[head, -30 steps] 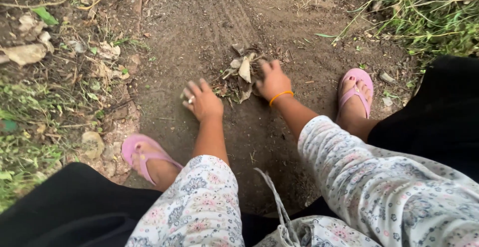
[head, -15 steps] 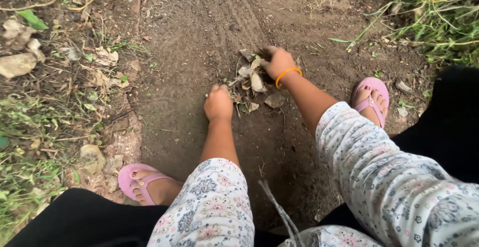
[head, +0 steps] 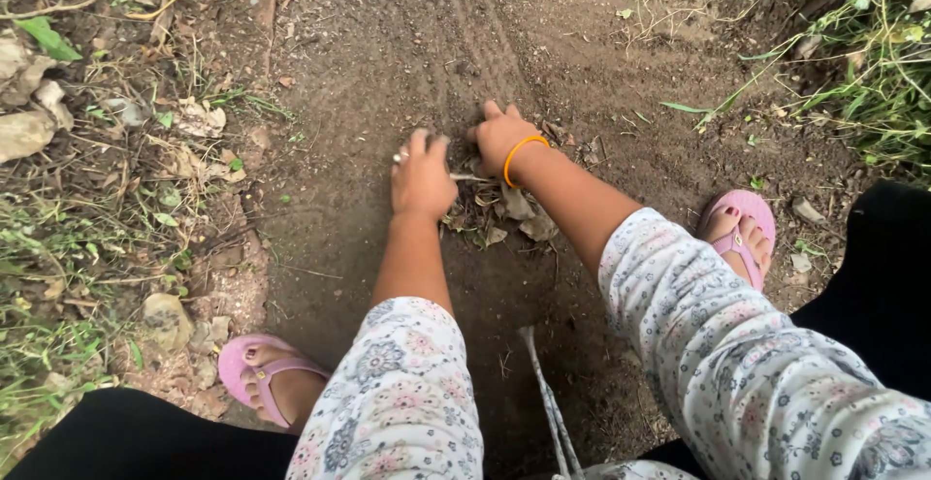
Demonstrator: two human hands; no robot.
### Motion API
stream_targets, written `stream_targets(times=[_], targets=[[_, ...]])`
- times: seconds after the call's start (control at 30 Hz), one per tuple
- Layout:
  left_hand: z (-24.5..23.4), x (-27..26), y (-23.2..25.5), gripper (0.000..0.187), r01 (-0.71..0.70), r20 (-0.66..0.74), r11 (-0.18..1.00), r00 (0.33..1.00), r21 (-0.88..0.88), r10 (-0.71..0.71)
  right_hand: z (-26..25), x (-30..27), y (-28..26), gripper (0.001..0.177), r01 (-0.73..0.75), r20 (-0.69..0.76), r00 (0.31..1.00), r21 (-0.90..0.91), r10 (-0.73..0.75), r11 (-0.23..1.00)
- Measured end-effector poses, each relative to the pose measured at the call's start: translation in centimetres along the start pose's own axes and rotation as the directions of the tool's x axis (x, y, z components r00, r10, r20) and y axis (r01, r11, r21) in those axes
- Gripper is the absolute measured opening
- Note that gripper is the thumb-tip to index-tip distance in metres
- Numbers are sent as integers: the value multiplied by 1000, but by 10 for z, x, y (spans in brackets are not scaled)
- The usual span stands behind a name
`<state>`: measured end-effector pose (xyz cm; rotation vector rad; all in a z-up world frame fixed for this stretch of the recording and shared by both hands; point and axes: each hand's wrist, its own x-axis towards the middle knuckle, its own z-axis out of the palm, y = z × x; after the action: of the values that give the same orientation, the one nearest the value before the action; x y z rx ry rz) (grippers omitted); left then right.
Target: The recorder is clearing weeds and smoothing out soil with their hands in an outdoor area.
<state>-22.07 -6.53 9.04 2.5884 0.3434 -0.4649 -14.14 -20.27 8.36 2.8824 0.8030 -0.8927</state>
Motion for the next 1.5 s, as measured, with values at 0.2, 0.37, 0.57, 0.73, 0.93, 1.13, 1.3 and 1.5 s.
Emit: stream_targets(times=[0.2,0.37,0.57,0.73,0.93,1.13,1.3,1.5], targets=[[63,-17,-21,49,-64,-48,991,996,118,70,14,-30,28,57,-9,-198,978,255,61,967],[60,-40,-9,44,31,28,997,999,68,-33,32,-37,62,50,-97,-267,915,582,302,807],[12,-81,15,69,29,129,995,991,96,-41,22,-50,64,55,43,-304,905,762,298,646],[43,-56,15,70,60,-63,939,994,-338,-87,25,-50,38,46,59,-215,931,886,295,459],[73,-2,4,54,315,303,10,919,-949,-252,58,-17,3,16,-59,144,971,921,194,-385],[94,32,-35,44,153,374,-519,858,-841,-352,76,23,-44,13,-62,143,971,924,192,-377],[50,39,-76,48,-35,230,-528,873,-849,-429,40,20,-124,32,33,42,976,942,215,-334],[-60,-6,-111,45,-155,253,-663,842,-733,-476,-28,21,-207,31,14,12,988,986,155,-164]])
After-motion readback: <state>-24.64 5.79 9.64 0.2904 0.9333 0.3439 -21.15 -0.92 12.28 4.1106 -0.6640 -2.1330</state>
